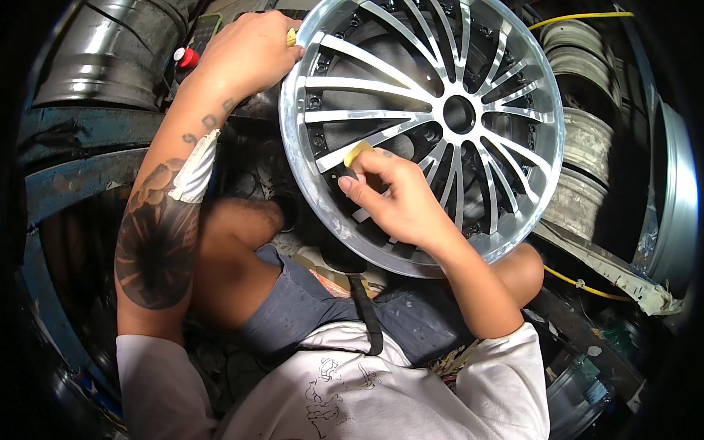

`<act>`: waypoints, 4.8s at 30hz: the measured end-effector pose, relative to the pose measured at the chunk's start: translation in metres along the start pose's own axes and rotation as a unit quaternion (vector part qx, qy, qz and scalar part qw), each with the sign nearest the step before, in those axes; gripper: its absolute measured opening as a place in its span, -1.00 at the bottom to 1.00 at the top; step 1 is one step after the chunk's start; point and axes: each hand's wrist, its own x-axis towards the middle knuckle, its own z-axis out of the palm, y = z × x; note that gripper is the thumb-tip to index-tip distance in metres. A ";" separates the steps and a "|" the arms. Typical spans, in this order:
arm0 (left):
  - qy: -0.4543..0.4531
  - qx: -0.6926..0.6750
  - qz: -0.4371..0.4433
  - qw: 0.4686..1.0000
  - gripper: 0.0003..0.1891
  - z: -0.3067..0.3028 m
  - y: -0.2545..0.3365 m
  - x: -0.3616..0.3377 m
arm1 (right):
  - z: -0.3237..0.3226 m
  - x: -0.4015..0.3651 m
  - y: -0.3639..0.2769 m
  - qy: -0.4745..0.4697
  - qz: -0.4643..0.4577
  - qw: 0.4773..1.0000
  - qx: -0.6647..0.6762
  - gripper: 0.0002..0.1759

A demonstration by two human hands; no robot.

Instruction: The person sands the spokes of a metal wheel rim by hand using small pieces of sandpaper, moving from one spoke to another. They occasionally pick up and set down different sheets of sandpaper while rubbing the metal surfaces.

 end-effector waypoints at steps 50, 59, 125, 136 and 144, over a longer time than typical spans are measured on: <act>0.042 0.067 0.135 0.988 -0.75 -0.003 -0.002 -0.002 | 0.023 0.004 0.001 0.072 -0.142 0.931 -0.329 -0.77; 0.072 0.063 0.161 0.982 -0.74 -0.006 -0.002 0.004 | 0.026 0.006 0.007 0.109 -0.150 0.937 -0.296 -0.76; 0.050 0.000 0.052 0.997 -0.71 -0.003 -0.009 0.005 | 0.020 -0.006 0.005 0.093 -0.209 0.892 -0.389 -0.76; 0.031 0.015 0.148 0.988 -0.72 -0.002 -0.021 0.008 | 0.029 -0.001 0.008 0.120 -0.179 0.880 -0.423 -0.57; 0.088 0.099 0.166 0.977 -0.72 -0.001 -0.014 0.009 | 0.020 -0.008 0.000 0.111 -0.185 0.883 -0.416 -0.63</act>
